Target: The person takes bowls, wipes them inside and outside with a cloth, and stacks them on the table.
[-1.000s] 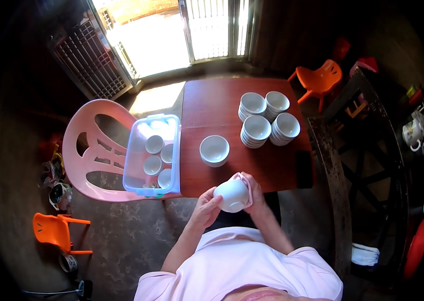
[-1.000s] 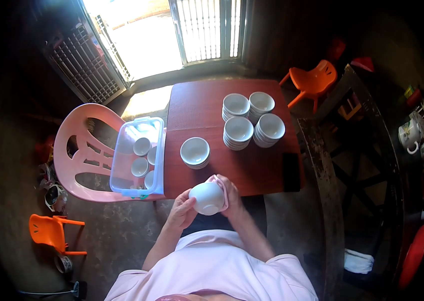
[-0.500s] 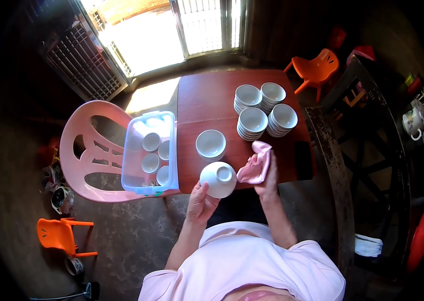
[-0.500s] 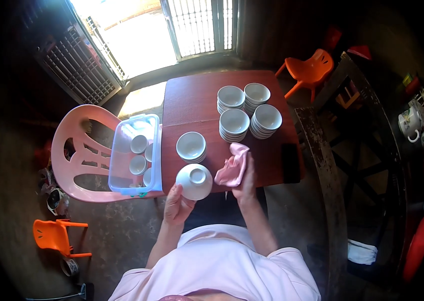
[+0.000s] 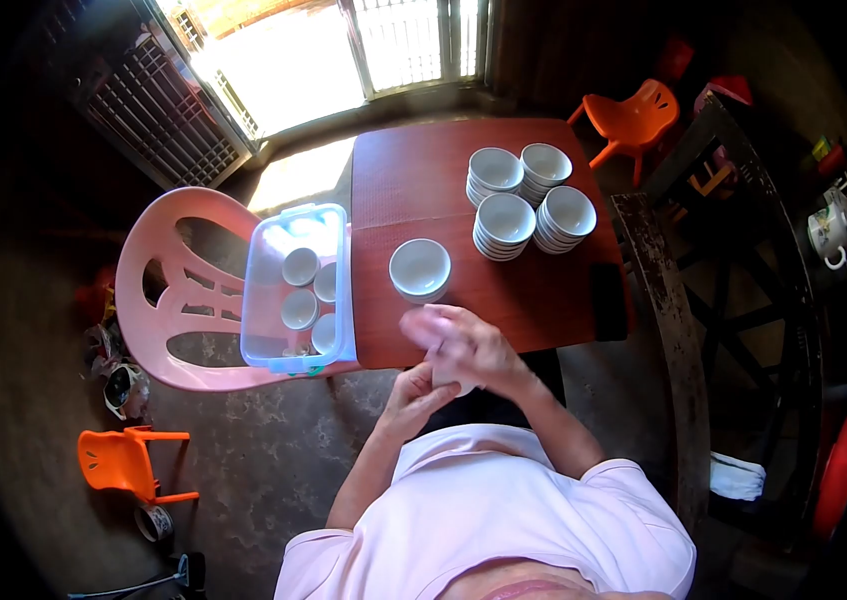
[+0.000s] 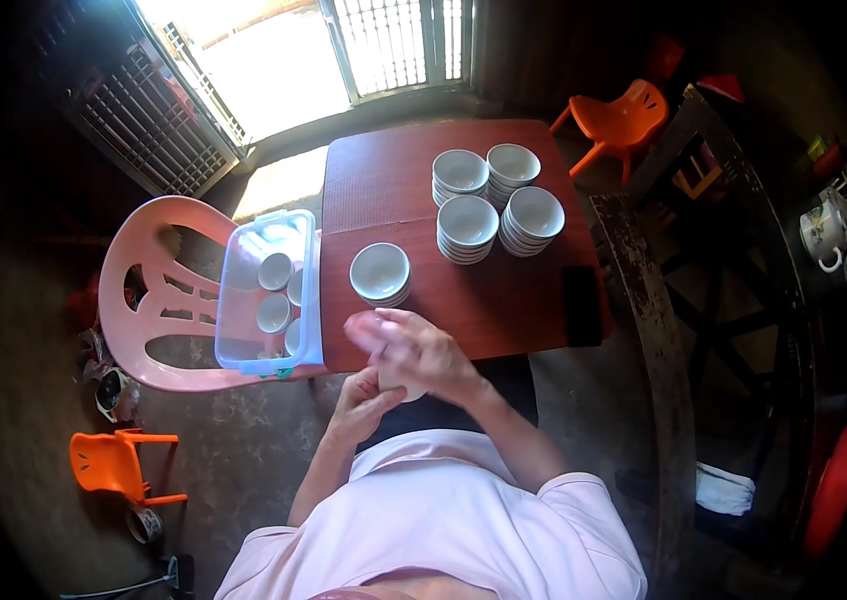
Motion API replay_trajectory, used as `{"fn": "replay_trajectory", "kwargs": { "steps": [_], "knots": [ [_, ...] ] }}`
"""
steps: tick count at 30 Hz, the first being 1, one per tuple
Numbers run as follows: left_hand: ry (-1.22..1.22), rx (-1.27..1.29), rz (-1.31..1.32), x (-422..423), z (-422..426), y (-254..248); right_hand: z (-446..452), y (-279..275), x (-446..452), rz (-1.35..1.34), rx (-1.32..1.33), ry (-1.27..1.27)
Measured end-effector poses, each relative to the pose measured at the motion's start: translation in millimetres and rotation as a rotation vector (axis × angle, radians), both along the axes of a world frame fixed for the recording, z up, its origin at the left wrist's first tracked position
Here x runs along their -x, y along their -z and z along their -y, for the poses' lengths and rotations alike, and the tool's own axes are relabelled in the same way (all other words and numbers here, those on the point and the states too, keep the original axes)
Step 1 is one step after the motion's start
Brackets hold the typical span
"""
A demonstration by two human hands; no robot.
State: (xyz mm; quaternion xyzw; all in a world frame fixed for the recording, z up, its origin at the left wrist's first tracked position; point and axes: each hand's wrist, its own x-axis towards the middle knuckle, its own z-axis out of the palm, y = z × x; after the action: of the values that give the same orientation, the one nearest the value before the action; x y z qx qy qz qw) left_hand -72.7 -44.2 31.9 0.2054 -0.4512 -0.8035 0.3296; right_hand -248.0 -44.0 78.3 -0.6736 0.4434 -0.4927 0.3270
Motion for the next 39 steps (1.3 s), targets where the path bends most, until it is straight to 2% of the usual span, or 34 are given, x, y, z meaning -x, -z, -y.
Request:
{"fn": "replay_trajectory", "kwargs": {
  "steps": [1,3,4,5,7,8,11,12,15,17,19,21,23,24,27,29,31,32,33,34,35,37,39],
  "knots": [
    [-0.052,-0.039,-0.093,-4.2,-1.1,9.6,-10.9,-13.5,-10.1,-0.313,0.183,0.130],
    [-0.110,0.000,-0.050,-10.1,-3.2,14.8,-20.8,-20.1,-19.7,-0.518,0.338,0.146],
    [-0.057,-0.048,-0.044,-10.9,-3.1,12.2,-15.6,-10.2,-14.2,-0.411,0.259,0.096],
    [0.034,-0.128,0.042,-13.7,-0.2,13.8,-10.3,-7.6,-4.6,-0.287,0.126,0.039],
    [0.067,-0.140,0.044,-5.6,-2.9,-5.5,0.7,3.5,8.5,0.278,-0.498,-0.179],
    [0.071,-0.130,0.016,-6.0,-3.7,-3.6,3.4,3.3,11.2,0.565,-0.644,-0.244],
    [0.095,-0.088,-0.004,-8.5,-4.0,0.9,4.7,45.4,4.3,1.361,-0.627,-0.388],
    [0.114,-0.070,0.035,-8.9,-2.5,-2.0,5.0,45.1,-2.9,1.347,-0.542,-0.311],
    [0.188,-0.128,0.069,-10.5,4.3,-9.6,11.2,26.2,14.9,0.724,-0.567,-0.315],
    [0.179,-0.248,0.012,-7.8,2.9,-10.5,9.6,-10.4,13.3,-0.056,-0.606,-0.246],
    [0.129,-0.325,-0.142,-5.9,2.4,-12.4,10.0,-15.5,13.6,0.258,-0.570,-0.294],
    [0.087,-0.441,-0.319,-6.5,6.2,-18.5,4.6,15.0,9.8,0.864,-0.527,-0.333],
    [-0.005,-0.474,-0.327,-2.1,4.0,-16.6,-8.6,15.1,-23.7,1.238,-0.400,0.152],
    [-0.023,-0.467,-0.315,-0.3,3.6,-13.6,-12.7,6.9,-33.0,1.327,-0.383,0.272],
    [0.054,-0.474,-0.243,-8.7,3.1,-4.7,-6.8,22.1,4.2,0.912,-0.544,-0.077],
    [0.181,-0.532,-0.221,-13.4,7.7,-5.4,1.5,-2.1,15.0,0.621,-0.652,-0.250],
    [0.190,-0.509,-0.298,-11.2,9.7,-3.3,7.2,-9.1,15.1,0.650,-0.694,-0.337],
    [0.117,-0.516,-0.356,-9.3,9.1,-4.3,5.7,-7.7,14.6,0.773,-0.687,-0.296],
    [0.042,-0.517,-0.417,-4.3,8.5,-12.3,2.3,26.7,4.9,0.725,-0.358,-0.182],
    [-0.045,-0.574,-0.491,-2.8,7.5,-13.8,-6.2,26.8,-11.5,0.670,-0.284,0.040],
    [-0.124,-0.645,-0.537,-3.5,8.1,-8.8,-14.7,25.6,-24.3,0.656,-0.298,0.156],
    [-0.141,-0.617,-0.573,-7.3,13.4,6.0,-27.4,27.5,-44.8,0.566,-0.255,0.354],
    [-0.072,-0.510,-0.407,-16.3,13.4,8.9,-18.8,25.5,-31.4,0.426,-0.189,0.243]
  ]
}}
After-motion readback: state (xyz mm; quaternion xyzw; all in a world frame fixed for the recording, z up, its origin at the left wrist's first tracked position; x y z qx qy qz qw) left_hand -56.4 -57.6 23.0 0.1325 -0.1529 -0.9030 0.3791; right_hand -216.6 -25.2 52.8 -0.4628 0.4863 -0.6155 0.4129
